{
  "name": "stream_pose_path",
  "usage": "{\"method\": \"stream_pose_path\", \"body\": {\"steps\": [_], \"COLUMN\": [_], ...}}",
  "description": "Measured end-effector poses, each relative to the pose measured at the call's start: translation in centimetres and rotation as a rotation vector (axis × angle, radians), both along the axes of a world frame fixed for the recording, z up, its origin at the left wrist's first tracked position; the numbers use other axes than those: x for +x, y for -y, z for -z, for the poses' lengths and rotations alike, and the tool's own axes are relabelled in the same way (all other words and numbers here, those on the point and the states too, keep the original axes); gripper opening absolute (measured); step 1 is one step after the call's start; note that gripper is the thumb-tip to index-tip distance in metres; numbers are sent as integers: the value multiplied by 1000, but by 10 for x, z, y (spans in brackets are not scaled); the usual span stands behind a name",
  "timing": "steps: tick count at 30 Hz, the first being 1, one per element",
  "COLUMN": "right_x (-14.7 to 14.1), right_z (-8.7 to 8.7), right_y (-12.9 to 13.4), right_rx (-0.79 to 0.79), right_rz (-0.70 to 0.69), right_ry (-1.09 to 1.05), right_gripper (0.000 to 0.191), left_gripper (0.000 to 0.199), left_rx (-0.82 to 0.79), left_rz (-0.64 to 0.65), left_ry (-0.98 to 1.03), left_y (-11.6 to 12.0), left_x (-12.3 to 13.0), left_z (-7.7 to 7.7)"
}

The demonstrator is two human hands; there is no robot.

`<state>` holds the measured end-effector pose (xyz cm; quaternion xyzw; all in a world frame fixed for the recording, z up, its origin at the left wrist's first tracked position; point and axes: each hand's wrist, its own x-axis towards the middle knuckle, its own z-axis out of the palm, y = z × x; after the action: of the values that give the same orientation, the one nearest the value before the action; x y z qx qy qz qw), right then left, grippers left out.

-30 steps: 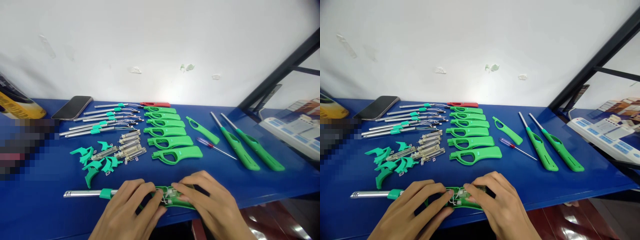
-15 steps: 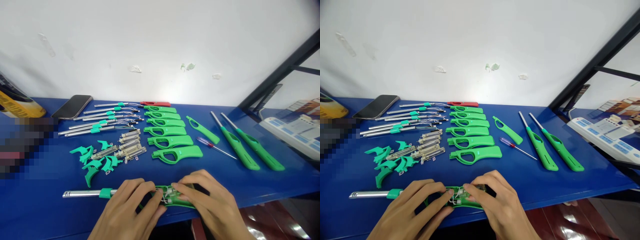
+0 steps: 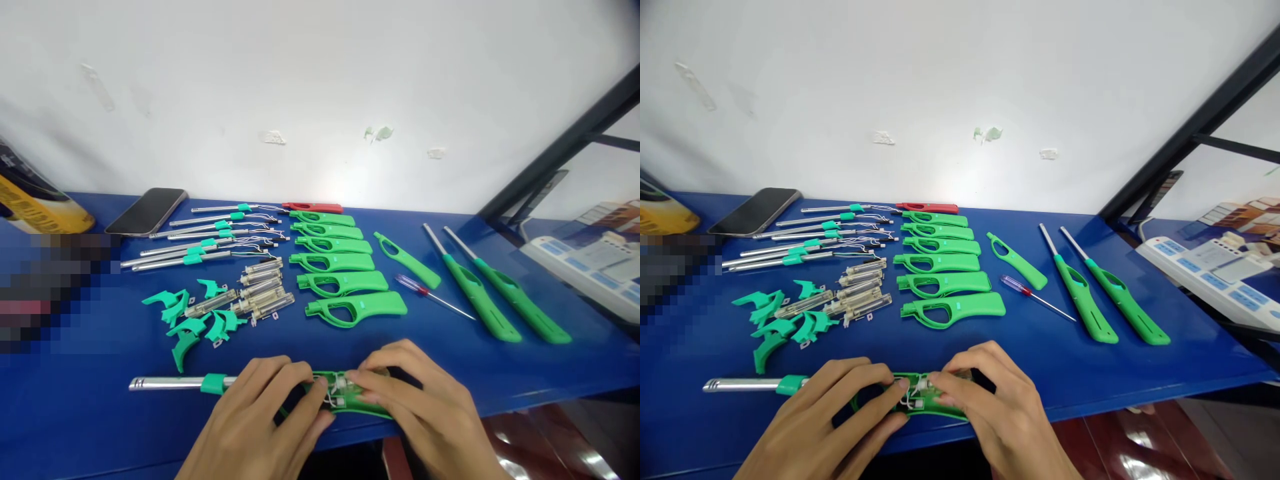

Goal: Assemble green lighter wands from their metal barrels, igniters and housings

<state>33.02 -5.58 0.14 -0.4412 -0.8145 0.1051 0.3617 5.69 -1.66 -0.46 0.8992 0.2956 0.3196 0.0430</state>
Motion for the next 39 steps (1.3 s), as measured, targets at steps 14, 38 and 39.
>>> {"method": "stream_pose_path", "body": {"steps": [14,38,39], "right_x": [0,-14,-13], "right_z": [-1,-6,-6], "right_y": [5,8,8], "right_rx": [25,90,92], "right_rz": [38,57,51], "right_ry": [47,-203,-211], "right_gripper": [36,29,29], "left_gripper": [31,33,32], "left_rx": [16,-130,-136], "left_rz": [-10,-16,-10], "left_ry": [5,-29,-38], "left_y": [0,-2,-2], "left_x": [1,0,-1], "left_z": [-1,-3,-3]}}
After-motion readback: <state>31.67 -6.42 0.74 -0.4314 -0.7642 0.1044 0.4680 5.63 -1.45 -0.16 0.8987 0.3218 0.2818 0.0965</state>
